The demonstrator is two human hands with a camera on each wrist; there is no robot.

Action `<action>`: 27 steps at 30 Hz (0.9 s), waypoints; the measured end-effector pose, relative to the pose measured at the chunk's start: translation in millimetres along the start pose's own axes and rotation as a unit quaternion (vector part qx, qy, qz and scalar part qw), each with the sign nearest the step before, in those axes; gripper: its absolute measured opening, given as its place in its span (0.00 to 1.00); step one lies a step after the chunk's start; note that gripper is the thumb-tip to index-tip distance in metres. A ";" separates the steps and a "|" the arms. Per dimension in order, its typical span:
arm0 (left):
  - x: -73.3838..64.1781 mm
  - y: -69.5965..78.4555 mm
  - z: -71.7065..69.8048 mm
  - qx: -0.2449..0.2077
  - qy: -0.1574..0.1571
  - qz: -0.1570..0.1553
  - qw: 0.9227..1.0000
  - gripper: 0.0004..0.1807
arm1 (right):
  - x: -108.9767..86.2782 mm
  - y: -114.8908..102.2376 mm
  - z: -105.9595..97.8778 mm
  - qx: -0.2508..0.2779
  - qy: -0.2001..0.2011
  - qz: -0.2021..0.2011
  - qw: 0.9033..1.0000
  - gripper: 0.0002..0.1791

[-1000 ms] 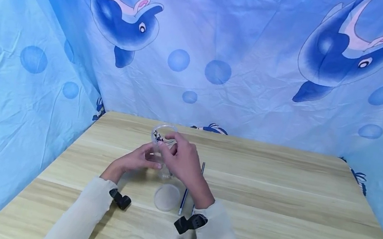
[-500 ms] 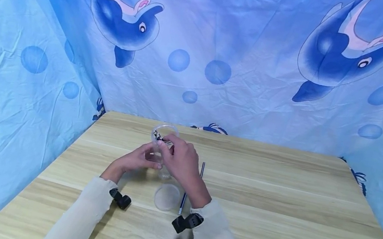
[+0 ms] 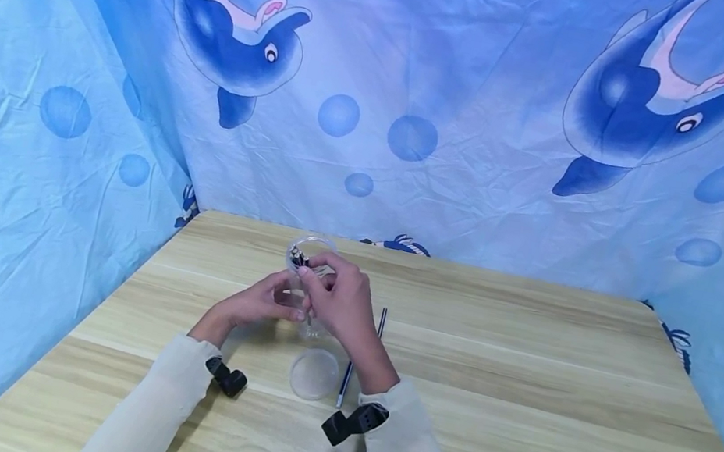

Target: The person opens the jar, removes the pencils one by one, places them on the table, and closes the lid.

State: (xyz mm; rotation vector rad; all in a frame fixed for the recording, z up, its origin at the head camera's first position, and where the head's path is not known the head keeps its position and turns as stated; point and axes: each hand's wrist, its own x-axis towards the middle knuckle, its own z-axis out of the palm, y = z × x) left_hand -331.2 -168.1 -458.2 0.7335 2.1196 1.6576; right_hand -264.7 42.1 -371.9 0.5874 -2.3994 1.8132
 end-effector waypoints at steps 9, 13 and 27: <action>-1.7 1.6 1.5 0.001 0.001 -0.012 1.000 0.44 | -1.5 -2.1 0.1 0.060 0.018 0.013 0.998 0.07; -2.0 2.1 1.8 0.004 0.004 -0.014 1.000 0.44 | -1.0 -3.2 0.0 0.061 0.035 0.010 0.998 0.08; -2.0 2.9 1.6 0.013 0.018 -0.027 0.999 0.45 | 0.9 -6.3 -6.2 0.066 0.103 -0.054 0.991 0.08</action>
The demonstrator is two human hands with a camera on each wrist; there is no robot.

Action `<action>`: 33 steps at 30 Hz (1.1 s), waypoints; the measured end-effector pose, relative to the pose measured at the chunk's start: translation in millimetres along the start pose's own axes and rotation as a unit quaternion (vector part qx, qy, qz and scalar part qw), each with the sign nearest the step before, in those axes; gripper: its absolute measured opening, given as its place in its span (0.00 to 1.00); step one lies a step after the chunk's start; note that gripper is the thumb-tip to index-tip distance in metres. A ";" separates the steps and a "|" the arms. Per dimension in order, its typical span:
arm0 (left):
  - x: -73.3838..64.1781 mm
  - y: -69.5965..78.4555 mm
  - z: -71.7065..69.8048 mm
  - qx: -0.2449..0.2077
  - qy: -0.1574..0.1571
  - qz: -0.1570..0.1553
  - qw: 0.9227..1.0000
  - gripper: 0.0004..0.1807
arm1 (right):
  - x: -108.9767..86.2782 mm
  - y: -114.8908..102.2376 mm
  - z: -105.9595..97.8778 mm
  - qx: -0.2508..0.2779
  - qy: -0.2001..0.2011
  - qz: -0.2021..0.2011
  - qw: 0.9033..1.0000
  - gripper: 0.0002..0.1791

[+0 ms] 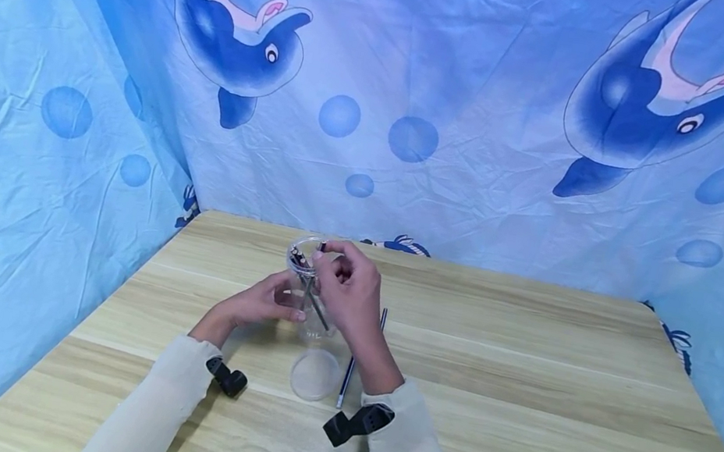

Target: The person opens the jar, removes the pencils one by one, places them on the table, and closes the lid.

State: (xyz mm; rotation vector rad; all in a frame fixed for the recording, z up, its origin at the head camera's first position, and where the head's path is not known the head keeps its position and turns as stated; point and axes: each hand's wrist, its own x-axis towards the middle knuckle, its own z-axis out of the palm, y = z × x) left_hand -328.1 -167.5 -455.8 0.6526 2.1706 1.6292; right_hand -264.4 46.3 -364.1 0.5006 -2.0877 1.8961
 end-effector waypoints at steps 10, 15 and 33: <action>2.3 0.9 -1.5 -0.003 -0.004 0.014 1.000 0.45 | 1.9 -4.4 -0.9 -0.002 0.059 -0.025 0.998 0.10; 3.1 0.3 -2.7 -0.002 -0.005 0.016 1.000 0.47 | 3.9 -5.3 0.0 0.050 0.070 -0.042 0.995 0.11; 1.9 -2.1 -1.1 0.003 0.000 0.018 1.000 0.47 | 4.8 1.4 1.4 0.198 0.066 -0.125 0.970 0.14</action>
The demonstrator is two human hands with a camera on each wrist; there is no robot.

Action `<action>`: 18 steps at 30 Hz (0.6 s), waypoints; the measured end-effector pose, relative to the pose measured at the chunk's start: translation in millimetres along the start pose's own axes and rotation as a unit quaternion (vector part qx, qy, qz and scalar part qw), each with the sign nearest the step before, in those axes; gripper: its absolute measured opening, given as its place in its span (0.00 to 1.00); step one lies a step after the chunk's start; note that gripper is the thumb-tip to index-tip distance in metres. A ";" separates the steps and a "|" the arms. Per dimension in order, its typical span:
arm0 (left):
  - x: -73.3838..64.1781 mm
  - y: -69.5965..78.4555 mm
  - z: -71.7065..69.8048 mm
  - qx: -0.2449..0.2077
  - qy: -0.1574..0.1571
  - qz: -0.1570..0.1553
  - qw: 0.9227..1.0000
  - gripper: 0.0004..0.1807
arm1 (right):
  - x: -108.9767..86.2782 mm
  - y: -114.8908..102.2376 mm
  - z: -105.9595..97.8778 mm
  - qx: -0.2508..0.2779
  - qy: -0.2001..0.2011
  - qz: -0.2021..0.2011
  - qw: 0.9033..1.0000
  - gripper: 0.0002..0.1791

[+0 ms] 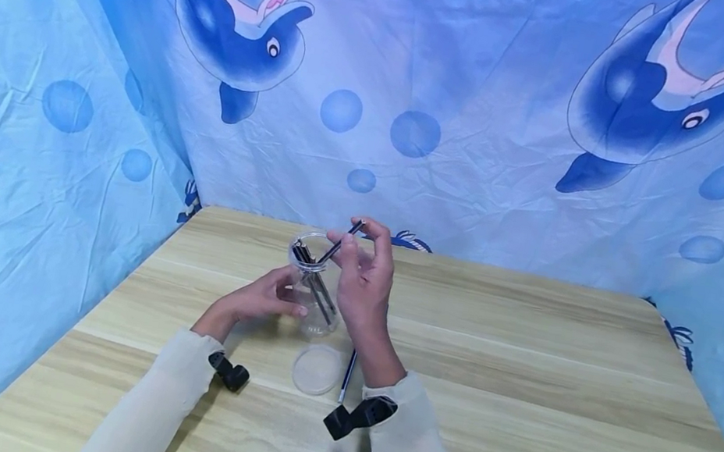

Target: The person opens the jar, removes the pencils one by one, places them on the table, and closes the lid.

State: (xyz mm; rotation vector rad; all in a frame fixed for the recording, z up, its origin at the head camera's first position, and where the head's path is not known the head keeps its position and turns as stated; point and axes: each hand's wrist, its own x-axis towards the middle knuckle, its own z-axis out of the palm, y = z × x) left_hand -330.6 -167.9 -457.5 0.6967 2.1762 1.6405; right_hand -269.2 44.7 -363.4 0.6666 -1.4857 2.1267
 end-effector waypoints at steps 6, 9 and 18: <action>0.6 -1.9 0.2 -0.007 -0.004 0.011 1.000 0.48 | -0.4 0.0 -0.9 0.013 0.009 0.006 1.000 0.17; 0.2 -1.5 0.2 -0.004 -0.003 0.010 1.000 0.48 | -1.3 0.7 -1.6 0.017 0.019 0.007 1.000 0.22; 0.1 0.8 0.3 -0.020 -0.014 0.010 1.000 0.49 | -1.2 1.1 -3.1 0.001 0.065 -0.035 0.997 0.29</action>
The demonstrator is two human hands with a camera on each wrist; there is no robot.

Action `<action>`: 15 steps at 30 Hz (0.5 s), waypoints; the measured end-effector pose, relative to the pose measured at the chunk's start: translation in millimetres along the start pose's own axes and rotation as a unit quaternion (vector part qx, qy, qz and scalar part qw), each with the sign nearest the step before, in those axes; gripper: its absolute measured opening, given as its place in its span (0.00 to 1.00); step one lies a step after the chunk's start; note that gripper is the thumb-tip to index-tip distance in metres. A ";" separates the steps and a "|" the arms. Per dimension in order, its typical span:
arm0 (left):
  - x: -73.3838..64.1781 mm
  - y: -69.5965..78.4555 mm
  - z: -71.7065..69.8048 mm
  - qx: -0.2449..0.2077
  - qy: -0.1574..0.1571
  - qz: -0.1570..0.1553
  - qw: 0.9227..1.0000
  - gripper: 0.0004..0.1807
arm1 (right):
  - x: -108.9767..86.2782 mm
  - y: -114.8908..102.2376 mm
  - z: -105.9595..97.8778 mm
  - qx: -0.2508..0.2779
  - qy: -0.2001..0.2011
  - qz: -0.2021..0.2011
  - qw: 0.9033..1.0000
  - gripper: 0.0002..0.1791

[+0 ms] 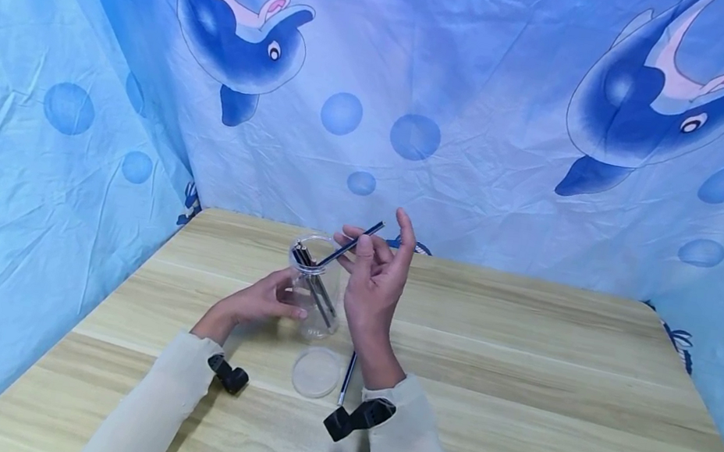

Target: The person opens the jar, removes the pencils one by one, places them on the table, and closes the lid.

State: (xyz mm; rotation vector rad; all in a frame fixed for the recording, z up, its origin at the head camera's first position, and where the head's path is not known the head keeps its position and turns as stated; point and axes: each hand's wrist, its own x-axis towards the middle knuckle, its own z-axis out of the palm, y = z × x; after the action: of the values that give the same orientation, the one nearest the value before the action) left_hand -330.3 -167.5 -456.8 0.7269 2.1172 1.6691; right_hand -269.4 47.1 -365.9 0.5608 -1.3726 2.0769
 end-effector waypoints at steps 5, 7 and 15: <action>-0.6 0.2 -0.2 -0.002 -0.002 -0.006 1.000 0.50 | 0.5 -1.2 -0.8 0.004 0.028 -0.043 0.999 0.24; -0.9 0.5 -0.3 0.000 -0.002 -0.007 1.000 0.49 | 1.1 -2.8 -0.9 0.002 0.041 -0.058 0.997 0.23; -0.7 0.4 -0.5 0.007 -0.004 -0.001 1.000 0.48 | 5.3 -5.7 -3.9 0.013 0.074 -0.092 0.993 0.22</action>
State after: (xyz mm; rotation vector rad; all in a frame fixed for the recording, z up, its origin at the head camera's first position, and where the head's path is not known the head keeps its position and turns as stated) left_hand -330.0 -168.1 -456.3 0.7355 2.1257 1.6483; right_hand -269.6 53.7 -360.2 0.5126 -1.1657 1.9479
